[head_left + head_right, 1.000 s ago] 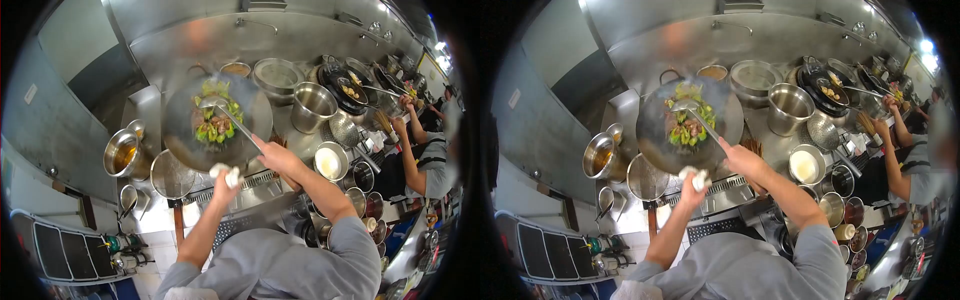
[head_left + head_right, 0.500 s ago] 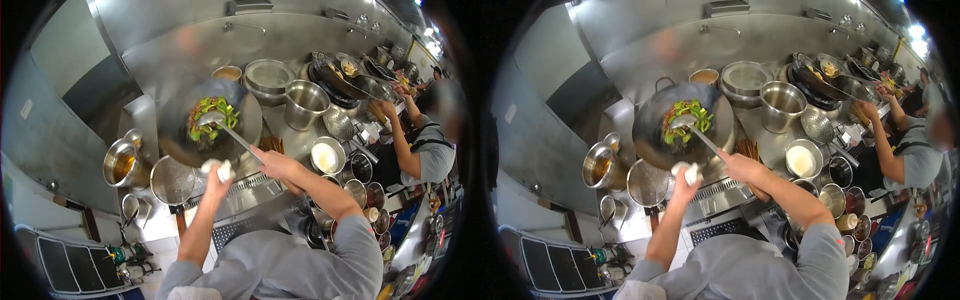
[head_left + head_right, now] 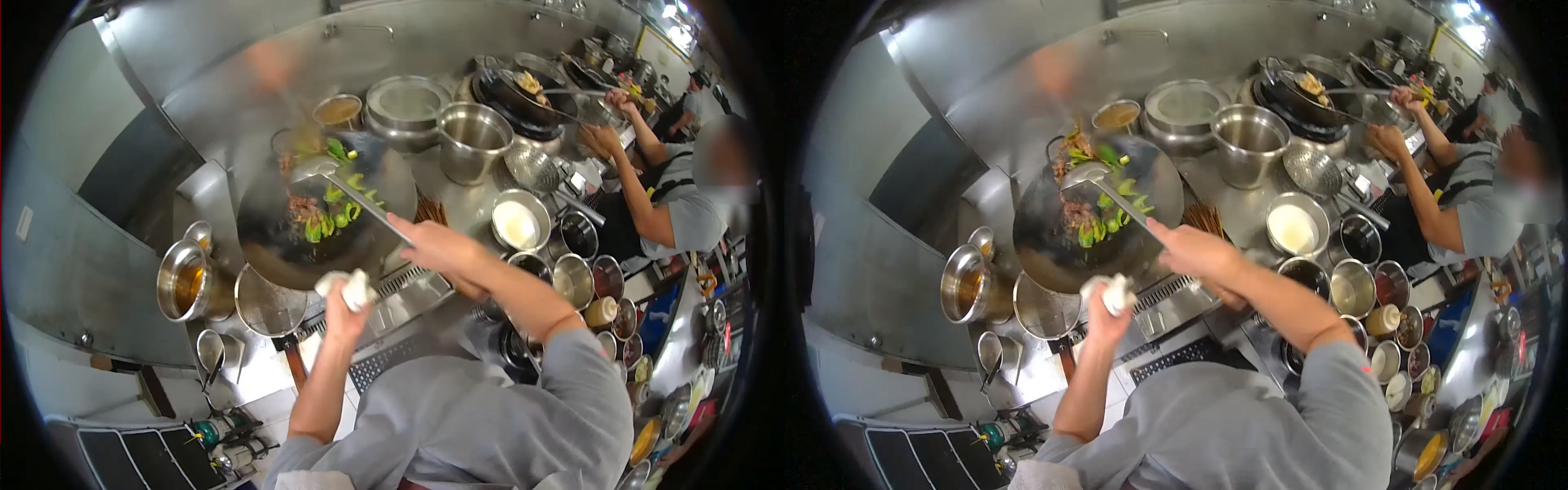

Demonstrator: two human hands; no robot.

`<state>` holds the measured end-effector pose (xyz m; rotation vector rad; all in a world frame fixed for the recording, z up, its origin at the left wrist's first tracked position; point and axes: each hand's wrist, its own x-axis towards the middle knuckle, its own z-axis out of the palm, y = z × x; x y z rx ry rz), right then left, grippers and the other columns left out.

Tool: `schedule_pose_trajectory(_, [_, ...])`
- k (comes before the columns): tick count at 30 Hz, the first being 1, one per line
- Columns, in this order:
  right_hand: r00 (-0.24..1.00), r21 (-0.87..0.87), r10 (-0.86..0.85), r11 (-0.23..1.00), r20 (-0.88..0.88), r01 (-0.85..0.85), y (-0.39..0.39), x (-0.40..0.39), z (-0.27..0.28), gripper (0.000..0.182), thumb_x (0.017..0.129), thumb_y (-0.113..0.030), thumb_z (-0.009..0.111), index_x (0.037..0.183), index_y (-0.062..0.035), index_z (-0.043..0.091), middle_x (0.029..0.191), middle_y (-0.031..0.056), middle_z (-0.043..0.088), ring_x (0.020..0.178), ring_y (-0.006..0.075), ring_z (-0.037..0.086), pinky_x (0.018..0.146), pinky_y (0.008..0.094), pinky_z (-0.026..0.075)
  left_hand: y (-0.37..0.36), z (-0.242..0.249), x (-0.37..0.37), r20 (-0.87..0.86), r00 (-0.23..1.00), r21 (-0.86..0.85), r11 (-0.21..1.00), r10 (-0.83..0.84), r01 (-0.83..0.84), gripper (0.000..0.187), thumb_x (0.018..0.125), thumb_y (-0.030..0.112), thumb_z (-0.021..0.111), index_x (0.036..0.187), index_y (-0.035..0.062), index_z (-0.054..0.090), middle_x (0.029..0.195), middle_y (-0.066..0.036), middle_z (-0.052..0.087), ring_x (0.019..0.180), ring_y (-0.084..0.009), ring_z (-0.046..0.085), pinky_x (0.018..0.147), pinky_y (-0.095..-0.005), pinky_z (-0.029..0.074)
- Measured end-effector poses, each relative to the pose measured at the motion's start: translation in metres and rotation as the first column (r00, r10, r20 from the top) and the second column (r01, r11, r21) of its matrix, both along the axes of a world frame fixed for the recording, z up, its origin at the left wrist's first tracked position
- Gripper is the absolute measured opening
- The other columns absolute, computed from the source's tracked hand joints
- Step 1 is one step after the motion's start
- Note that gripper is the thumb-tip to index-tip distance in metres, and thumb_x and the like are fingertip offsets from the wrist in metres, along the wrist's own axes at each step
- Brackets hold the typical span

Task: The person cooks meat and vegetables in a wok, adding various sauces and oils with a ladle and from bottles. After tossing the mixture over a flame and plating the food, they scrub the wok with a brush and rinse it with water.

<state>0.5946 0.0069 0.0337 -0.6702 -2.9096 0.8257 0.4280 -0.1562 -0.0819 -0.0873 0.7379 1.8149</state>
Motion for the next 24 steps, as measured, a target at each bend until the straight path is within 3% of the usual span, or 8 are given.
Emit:
schedule_pose_trajectory(4, [0.988, -0.127, 0.14, 0.983, 0.06, -0.131, 0.001, 0.035, 0.043, 0.072, 0.086, -0.019, 0.062, 0.148, -0.0109, 0.025, 0.094, 0.0274, 0.063, 0.088, 0.0398, 0.062, 0.076, 0.0454, 0.049, 0.027, 0.037, -0.057, -0.009, 0.994, -0.082, 0.991, -0.108, 0.106, 0.02, 0.094, 0.03, 0.046, 0.092, 0.0136, 0.058, 0.083, -0.002, 0.063, 0.065, -0.0158, 0.057, 0.044, -0.0247, 0.041])
schedule_pose_trajectory(8, [0.987, -0.091, 0.106, 0.991, 0.125, -0.095, 0.006, 0.001, 0.013, 0.072, 0.084, -0.017, 0.062, 0.146, -0.0083, 0.026, 0.087, 0.027, 0.064, 0.08, 0.041, 0.063, 0.07, 0.0463, 0.049, 0.056, -0.023, -0.093, -0.014, 0.984, 0.047, 0.983, -0.176, 0.176, 0.02, 0.094, 0.029, 0.047, 0.093, 0.013, 0.059, 0.084, -0.002, 0.063, 0.066, -0.017, 0.059, 0.045, -0.0263, 0.043])
schedule_pose_trajectory(13, [0.998, 0.078, 0.028, 0.997, -0.048, -0.024, -0.001, -0.02, -0.017, 0.073, 0.085, -0.019, 0.063, 0.146, -0.0038, 0.025, 0.08, 0.0302, 0.062, 0.076, 0.0439, 0.062, 0.067, 0.0471, 0.049, 0.007, -0.041, -0.001, 0.0, 1.0, -0.068, 0.998, -0.014, 0.014, 0.018, 0.091, 0.025, 0.046, 0.094, 0.0129, 0.059, 0.085, -0.007, 0.066, 0.068, -0.0194, 0.061, 0.041, -0.0301, 0.043])
schedule_pose_trajectory(16, [0.997, 0.008, 0.073, 0.997, 0.002, -0.073, -0.002, 0.015, 0.015, 0.074, 0.085, -0.019, 0.064, 0.146, -0.0037, 0.024, 0.085, 0.0279, 0.063, 0.079, 0.0433, 0.063, 0.068, 0.0458, 0.05, -0.008, 0.004, -0.009, 0.053, 0.998, -0.034, 0.999, 0.025, -0.023, 0.027, 0.096, 0.031, 0.04, 0.097, 0.011, 0.059, 0.087, -0.009, 0.066, 0.067, -0.0194, 0.062, 0.037, -0.0262, 0.042])
schedule_pose_trajectory(17, [0.994, -0.019, 0.106, 0.994, 0.003, -0.106, -0.002, 0.023, 0.019, 0.075, 0.085, -0.019, 0.064, 0.146, -0.0037, 0.024, 0.085, 0.027, 0.064, 0.079, 0.0431, 0.063, 0.068, 0.0455, 0.05, -0.001, 0.022, -0.032, 0.042, 0.995, -0.053, 0.995, -0.086, 0.088, 0.014, 0.094, 0.025, 0.045, 0.097, 0.0158, 0.055, 0.089, -0.001, 0.065, 0.072, -0.0144, 0.061, 0.044, -0.0264, 0.042])
schedule_pose_trajectory(20, [0.971, 0.015, 0.24, 0.971, -0.024, -0.239, 0.013, 0.025, 0.005, 0.073, 0.085, -0.018, 0.063, 0.146, -0.0046, 0.025, 0.082, 0.0235, 0.065, 0.076, 0.0415, 0.064, 0.067, 0.0454, 0.051, 0.033, 0.014, -0.086, -0.043, 0.987, -0.064, 0.987, -0.153, 0.15, 0.015, 0.093, 0.027, 0.048, 0.094, 0.0151, 0.056, 0.085, 0.0, 0.065, 0.069, -0.0148, 0.06, 0.042, -0.0236, 0.039])
schedule_pose_trajectory(22, [0.986, -0.073, 0.131, 0.99, 0.104, -0.124, 0.005, -0.003, 0.014, 0.072, 0.084, -0.016, 0.063, 0.145, -0.0055, 0.026, 0.08, 0.0232, 0.065, 0.074, 0.0402, 0.065, 0.066, 0.0456, 0.051, 0.052, -0.01, -0.099, -0.008, 0.99, -0.024, 0.99, -0.141, 0.141, 0.029, 0.096, 0.03, 0.043, 0.099, 0.0066, 0.059, 0.085, -0.01, 0.065, 0.066, -0.0202, 0.061, 0.039, -0.0238, 0.042])
schedule_pose_trajectory(24, [0.993, -0.109, 0.014, 0.994, 0.121, -0.001, -0.008, -0.029, 0.007, 0.07, 0.084, -0.014, 0.062, 0.144, -0.0069, 0.028, 0.079, 0.0249, 0.064, 0.071, 0.0406, 0.064, 0.065, 0.0466, 0.05, 0.045, -0.031, -0.073, -0.015, 0.999, -0.032, 0.998, -0.052, 0.052, 0.027, 0.096, 0.031, 0.044, 0.096, 0.0082, 0.059, 0.085, -0.008, 0.065, 0.066, -0.0189, 0.061, 0.04, -0.0251, 0.043])
